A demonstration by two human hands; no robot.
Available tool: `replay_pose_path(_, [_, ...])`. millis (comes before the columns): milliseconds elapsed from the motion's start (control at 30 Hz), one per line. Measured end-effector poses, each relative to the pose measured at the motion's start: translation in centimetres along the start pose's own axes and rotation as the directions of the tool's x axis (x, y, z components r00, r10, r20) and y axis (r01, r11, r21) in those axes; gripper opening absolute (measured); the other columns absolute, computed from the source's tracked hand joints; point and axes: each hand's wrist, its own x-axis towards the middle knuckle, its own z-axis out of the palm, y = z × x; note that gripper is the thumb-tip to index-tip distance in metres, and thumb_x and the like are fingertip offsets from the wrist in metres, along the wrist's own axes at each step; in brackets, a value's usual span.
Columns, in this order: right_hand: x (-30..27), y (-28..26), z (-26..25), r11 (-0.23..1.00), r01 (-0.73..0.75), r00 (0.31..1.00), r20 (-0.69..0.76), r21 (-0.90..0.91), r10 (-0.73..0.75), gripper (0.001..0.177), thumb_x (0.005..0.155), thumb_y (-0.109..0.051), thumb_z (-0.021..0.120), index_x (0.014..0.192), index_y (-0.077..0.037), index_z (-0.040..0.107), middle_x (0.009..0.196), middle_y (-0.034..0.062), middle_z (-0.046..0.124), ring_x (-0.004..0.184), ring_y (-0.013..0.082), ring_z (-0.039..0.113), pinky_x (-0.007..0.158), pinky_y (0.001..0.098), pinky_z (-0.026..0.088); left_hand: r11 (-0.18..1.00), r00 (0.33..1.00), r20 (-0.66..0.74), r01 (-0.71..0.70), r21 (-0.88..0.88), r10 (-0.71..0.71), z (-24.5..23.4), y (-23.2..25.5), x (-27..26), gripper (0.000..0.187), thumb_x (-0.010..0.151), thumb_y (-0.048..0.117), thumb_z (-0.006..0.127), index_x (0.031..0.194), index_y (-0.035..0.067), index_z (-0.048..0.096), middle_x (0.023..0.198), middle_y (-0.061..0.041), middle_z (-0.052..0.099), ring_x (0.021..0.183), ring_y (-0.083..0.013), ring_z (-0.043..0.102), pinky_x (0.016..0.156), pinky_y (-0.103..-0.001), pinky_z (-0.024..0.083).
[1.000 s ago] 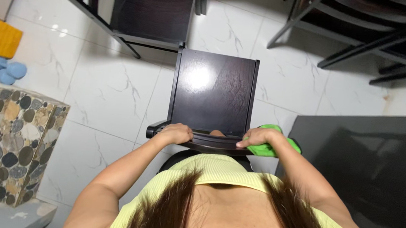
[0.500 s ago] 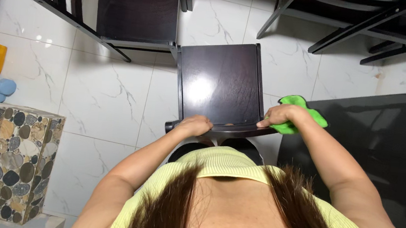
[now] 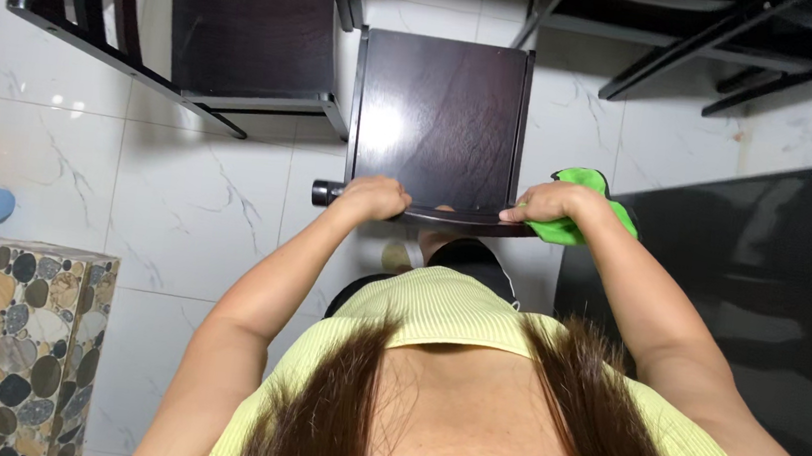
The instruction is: The person wipes a dark wooden chair with a green cloth, cleaning the seat, backrest, and legs. The chair is lifted and turned to access different sides. The person then wipes the legs and underside of a nearby table.
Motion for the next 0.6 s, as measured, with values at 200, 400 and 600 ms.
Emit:
replay_pose_path(200, [2.0, -1.7, -6.1, 1.0, -0.006, 0.998, -0.07, -0.021, 0.004, 0.072, 0.087, -0.073, 0.055, 0.134, -0.021, 0.07, 0.142, 0.0081, 0.064, 0.138, 0.0312, 0.053, 0.118, 0.044, 0.037, 0.999, 0.998, -0.047, 0.038, 0.021, -0.037, -6.2, -1.6, 4.0, 0.044, 0.097, 0.042, 0.045, 0.109, 0.017, 0.079, 0.114, -0.01, 0.075, 0.11, -0.03, 0.07, 0.097, -0.047, 0.052])
replay_pose_path(400, [7.0, -0.6, -14.8, 0.994, 0.003, 0.995, -0.096, -0.112, -0.014, 0.075, 0.086, -0.076, 0.051, 0.135, -0.022, 0.07, 0.143, 0.0074, 0.064, 0.138, 0.0316, 0.054, 0.119, 0.0433, 0.037, 0.999, 0.998, -0.057, 0.036, -0.002, -0.036, -12.3, -3.3, 11.4, 0.04, 0.096, 0.041, 0.047, 0.111, 0.021, 0.078, 0.117, -0.009, 0.074, 0.112, -0.0311, 0.068, 0.099, -0.046, 0.05])
replay_pose_path(600, [11.0, 1.4, -23.5, 0.995, 0.037, 0.997, -0.062, -0.09, -0.042, 0.077, 0.085, -0.076, 0.053, 0.134, -0.02, 0.071, 0.142, 0.0087, 0.064, 0.137, 0.0323, 0.055, 0.118, 0.0437, 0.038, 0.992, 0.996, 0.0, -0.088, 0.087, 0.088, -17.7, -5.3, 20.4, 0.04, 0.092, 0.035, 0.046, 0.114, 0.023, 0.077, 0.124, -0.009, 0.072, 0.115, -0.0332, 0.067, 0.099, -0.047, 0.051])
